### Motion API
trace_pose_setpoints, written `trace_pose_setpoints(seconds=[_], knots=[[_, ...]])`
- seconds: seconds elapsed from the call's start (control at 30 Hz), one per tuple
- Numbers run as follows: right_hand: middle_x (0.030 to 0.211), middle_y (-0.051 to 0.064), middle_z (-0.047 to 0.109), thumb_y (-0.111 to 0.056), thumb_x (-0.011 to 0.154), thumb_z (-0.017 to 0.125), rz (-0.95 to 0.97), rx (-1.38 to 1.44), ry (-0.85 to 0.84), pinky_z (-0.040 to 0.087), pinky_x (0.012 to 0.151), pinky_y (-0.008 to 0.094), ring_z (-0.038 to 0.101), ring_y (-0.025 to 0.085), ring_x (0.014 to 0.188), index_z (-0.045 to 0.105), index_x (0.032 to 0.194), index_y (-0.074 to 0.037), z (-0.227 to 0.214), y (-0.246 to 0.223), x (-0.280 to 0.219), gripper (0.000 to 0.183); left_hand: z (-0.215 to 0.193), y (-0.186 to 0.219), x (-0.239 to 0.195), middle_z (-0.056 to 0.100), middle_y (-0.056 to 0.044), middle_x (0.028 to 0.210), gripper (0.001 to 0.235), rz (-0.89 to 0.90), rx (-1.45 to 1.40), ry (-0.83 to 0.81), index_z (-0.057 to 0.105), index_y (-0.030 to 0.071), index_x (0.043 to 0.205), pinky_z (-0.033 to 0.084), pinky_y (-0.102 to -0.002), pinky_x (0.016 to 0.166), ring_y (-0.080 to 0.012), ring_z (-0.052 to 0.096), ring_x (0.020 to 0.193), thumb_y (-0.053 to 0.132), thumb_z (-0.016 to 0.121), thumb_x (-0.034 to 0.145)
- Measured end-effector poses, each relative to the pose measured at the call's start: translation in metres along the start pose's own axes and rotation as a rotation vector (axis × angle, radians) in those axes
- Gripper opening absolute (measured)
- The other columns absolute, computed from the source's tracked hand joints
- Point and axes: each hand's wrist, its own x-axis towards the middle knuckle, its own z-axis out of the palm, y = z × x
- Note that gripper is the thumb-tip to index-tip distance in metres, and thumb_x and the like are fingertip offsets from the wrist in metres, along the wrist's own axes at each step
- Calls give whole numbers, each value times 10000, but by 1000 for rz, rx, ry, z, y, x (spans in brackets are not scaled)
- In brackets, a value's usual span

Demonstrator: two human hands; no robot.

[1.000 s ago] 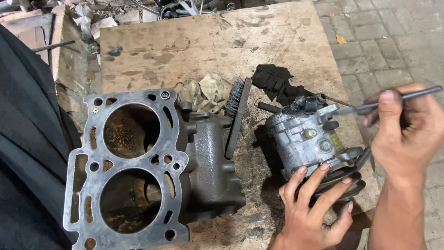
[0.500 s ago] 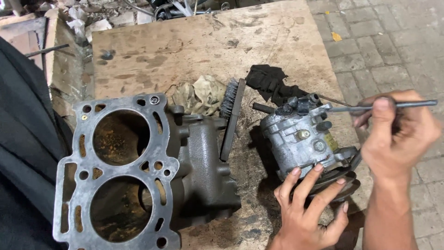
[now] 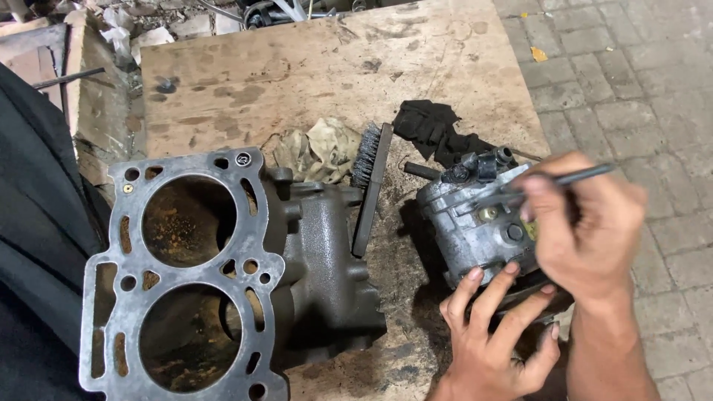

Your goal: The person cleans a disassembled car engine block and a power steering pump on a wooden table. They use a metal brush to scrub the engine block and a screwdriver to clean the power steering pump, wiping the parts with a cloth.

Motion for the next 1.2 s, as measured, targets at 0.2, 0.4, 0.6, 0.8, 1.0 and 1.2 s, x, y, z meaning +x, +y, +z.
trace_pose_setpoints(seconds=[0.2, 0.4, 0.6, 0.8, 1.0, 1.2], knots=[[784, 94, 705, -94, 979, 656, -122, -37, -247, 469, 493, 257, 620, 148, 577, 687, 905, 23, 6, -45, 36, 142, -2, 1, 4, 672, -85, 1352, 309, -3, -38, 19, 798, 212, 1142, 391, -375, 1056, -277, 471, 1340, 339, 654, 900], [809, 135, 764, -33, 975, 580, -183, -33, -295, 451, 292, 189, 664, 106, 475, 693, 934, 17, 14, -9, 13, 131, 1, -2, 0, 685, -62, 1315, 296, 8, -23, 47, 807, 227, 1134, 408, -379, 1029, -264, 496, 1308, 330, 715, 872], [815, 215, 636, 132, 1149, 712, -79, -349, 20, 356, 549, 369, 490, 231, 595, 668, 982, 155, -8, -15, -9, 174, -9, -3, -3, 652, -54, 1438, 337, -30, -63, -68, 764, 250, 1256, 410, -396, 1095, -276, 500, 1353, 360, 677, 949], [732, 155, 692, 26, 1040, 622, -85, -187, -140, 328, 277, 231, 484, 120, 376, 699, 953, 70, 11, -2, 6, 125, -3, -4, 1, 671, -29, 1381, 304, -2, -28, 28, 812, 261, 1164, 409, -361, 1074, -241, 498, 1328, 340, 706, 890], [858, 150, 704, -15, 1014, 658, -5, -93, -76, 409, 508, 290, 528, 151, 541, 689, 962, 70, 6, -36, 4, 105, -7, -3, 2, 691, -62, 1381, 271, -22, -57, -9, 810, 228, 1152, 419, -365, 1094, -262, 548, 1307, 349, 659, 962], [1003, 263, 611, 49, 1242, 533, 158, -76, 117, 436, 809, 355, 597, 303, 871, 499, 1091, 139, 0, -27, -15, 179, -12, -1, 4, 693, -41, 1392, 311, -56, -80, -46, 778, 260, 1223, 426, -361, 1098, -250, 531, 1318, 315, 711, 924]])
